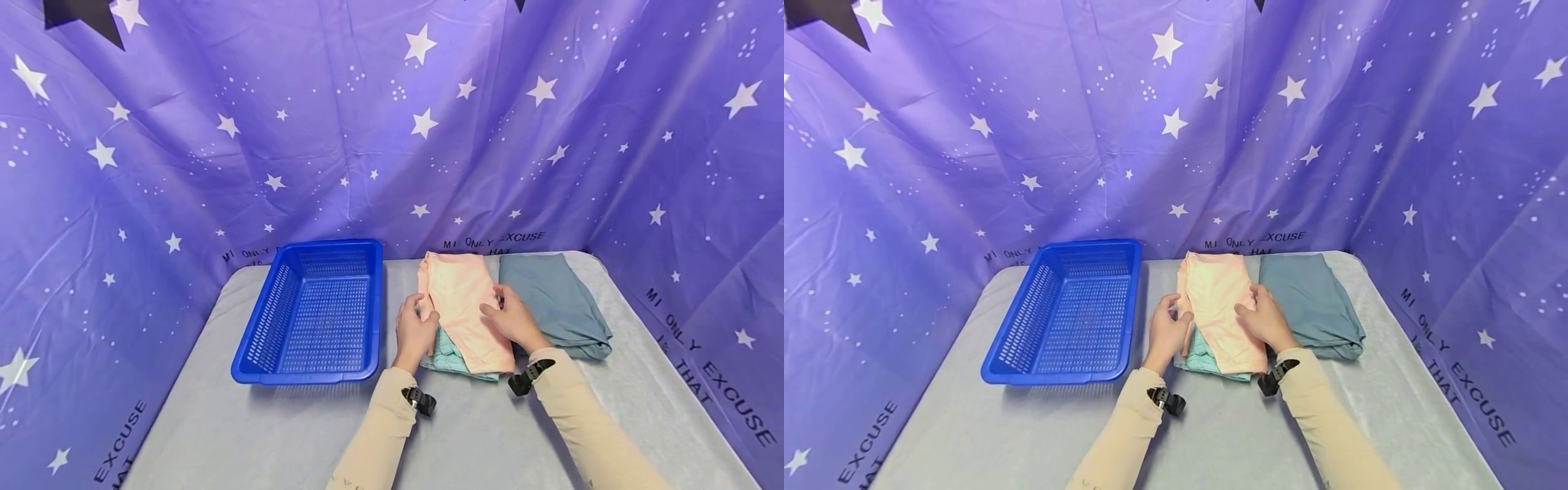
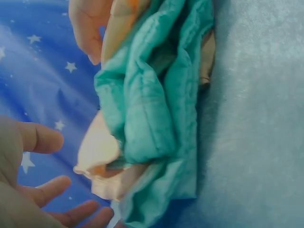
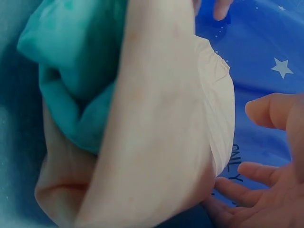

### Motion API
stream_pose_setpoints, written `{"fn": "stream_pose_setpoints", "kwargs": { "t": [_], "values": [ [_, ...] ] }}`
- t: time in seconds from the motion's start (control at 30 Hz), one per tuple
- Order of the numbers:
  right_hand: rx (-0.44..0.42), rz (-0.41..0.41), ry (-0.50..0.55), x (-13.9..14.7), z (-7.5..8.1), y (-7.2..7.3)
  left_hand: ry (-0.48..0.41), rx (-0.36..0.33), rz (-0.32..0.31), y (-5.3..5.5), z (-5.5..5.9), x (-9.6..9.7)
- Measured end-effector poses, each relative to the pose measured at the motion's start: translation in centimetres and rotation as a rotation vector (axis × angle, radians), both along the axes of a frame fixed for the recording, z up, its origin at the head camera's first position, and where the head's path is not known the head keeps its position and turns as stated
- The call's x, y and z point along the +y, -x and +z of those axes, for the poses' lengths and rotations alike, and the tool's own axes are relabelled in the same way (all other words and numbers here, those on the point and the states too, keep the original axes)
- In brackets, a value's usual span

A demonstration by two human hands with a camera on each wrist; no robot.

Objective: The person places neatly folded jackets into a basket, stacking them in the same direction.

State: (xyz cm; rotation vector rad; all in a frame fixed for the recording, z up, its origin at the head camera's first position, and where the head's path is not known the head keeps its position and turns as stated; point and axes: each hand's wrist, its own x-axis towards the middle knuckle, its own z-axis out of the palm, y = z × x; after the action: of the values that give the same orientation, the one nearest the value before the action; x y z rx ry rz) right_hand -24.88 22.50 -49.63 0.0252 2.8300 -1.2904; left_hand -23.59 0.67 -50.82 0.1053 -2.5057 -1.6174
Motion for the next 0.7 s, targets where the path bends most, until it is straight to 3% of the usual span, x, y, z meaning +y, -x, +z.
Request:
{"fn": "stream_pose_setpoints", "kwargs": {
  "t": [0.17, 0.47, 0.7],
  "values": [
    [-0.055, -0.001, -0.006, -0.2, 0.1, 0.4, 0.002, -0.068, -0.025, 0.6, -0.6, -0.2],
    [-0.181, -0.008, 0.02, -0.3, 0.0, 1.7, -0.071, -0.193, -0.036, 1.4, -0.6, 0.2],
    [-0.21, -0.045, 0.114, -0.7, -0.5, 1.8, -0.134, -0.246, -0.028, 2.1, -1.0, 0.9]
  ]
}}
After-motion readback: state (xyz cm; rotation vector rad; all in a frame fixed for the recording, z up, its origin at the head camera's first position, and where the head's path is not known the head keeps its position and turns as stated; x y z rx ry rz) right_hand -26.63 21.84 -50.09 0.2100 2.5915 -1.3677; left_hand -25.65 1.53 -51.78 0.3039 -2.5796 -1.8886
